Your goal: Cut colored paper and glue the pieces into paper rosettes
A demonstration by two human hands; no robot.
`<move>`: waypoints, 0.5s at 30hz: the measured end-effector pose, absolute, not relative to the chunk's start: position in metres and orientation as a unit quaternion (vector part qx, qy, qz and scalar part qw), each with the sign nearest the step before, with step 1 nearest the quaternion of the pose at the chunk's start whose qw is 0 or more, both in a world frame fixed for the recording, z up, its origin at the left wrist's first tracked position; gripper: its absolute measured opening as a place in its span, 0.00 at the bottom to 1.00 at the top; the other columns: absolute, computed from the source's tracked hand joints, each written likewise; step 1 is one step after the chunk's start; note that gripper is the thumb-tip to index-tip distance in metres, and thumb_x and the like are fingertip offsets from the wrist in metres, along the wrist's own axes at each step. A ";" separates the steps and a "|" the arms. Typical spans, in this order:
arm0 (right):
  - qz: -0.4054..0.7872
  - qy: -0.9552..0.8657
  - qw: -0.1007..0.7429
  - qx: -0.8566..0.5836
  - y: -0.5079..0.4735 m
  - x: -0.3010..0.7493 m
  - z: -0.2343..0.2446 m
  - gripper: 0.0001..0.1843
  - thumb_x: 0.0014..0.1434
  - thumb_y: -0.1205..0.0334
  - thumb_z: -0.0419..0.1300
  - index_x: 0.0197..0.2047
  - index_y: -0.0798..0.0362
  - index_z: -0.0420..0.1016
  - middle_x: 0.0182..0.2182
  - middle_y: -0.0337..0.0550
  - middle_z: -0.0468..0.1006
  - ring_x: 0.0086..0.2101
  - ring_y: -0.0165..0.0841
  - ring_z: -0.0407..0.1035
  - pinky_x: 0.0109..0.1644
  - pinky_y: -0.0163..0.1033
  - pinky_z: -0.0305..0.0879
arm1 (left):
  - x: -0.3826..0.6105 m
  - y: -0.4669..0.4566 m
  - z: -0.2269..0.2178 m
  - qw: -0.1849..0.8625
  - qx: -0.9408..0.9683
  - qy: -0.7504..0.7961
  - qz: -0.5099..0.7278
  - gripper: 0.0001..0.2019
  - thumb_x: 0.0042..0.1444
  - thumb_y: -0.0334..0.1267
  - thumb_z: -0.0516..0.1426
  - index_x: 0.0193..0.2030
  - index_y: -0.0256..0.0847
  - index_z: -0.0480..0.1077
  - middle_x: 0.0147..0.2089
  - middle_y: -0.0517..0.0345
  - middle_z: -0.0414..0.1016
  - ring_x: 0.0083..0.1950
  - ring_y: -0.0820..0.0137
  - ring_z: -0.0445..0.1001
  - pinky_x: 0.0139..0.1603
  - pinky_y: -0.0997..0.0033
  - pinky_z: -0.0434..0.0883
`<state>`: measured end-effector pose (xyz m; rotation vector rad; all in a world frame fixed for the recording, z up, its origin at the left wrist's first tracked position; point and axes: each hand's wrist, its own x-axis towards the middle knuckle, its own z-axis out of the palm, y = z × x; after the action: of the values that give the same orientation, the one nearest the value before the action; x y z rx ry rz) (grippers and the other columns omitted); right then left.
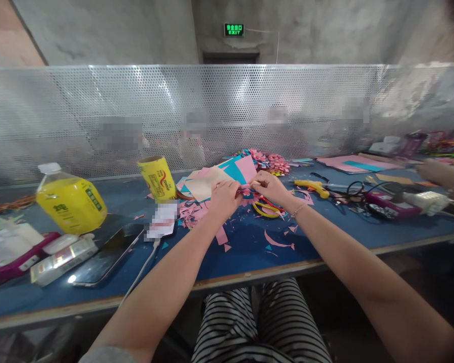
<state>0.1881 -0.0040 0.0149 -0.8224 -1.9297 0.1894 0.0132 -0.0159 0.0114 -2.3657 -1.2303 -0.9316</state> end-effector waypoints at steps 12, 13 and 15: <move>0.079 -0.829 0.440 -0.337 -0.004 0.190 0.015 0.11 0.54 0.67 0.52 0.20 0.54 0.65 0.24 0.40 0.66 0.29 0.29 0.62 0.33 0.36 0.58 | 0.013 -0.016 0.012 0.171 -0.828 -0.435 -0.309 0.03 0.52 0.37 0.53 0.30 0.42 0.65 0.33 0.57 0.74 0.39 0.65 0.70 0.43 0.62 0.58; 0.077 -0.832 0.438 -0.332 -0.004 0.190 0.016 0.12 0.54 0.67 0.52 0.20 0.54 0.65 0.24 0.40 0.65 0.29 0.29 0.62 0.34 0.36 0.58 | 0.013 -0.016 0.011 0.175 -0.828 -0.434 -0.309 0.03 0.52 0.37 0.53 0.30 0.42 0.65 0.33 0.57 0.74 0.39 0.66 0.70 0.43 0.62 0.59; 0.073 -0.839 0.433 -0.322 -0.005 0.190 0.016 0.12 0.55 0.66 0.52 0.21 0.54 0.65 0.25 0.40 0.65 0.30 0.29 0.62 0.35 0.36 0.58 | 0.013 -0.016 0.011 0.182 -0.827 -0.431 -0.311 0.03 0.52 0.36 0.53 0.30 0.42 0.65 0.33 0.57 0.74 0.39 0.66 0.70 0.44 0.62 0.59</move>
<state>0.1902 -0.0051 0.0162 -0.8022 -2.0905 0.1819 0.0129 -0.0160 0.0109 -2.3355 -1.2176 -0.8787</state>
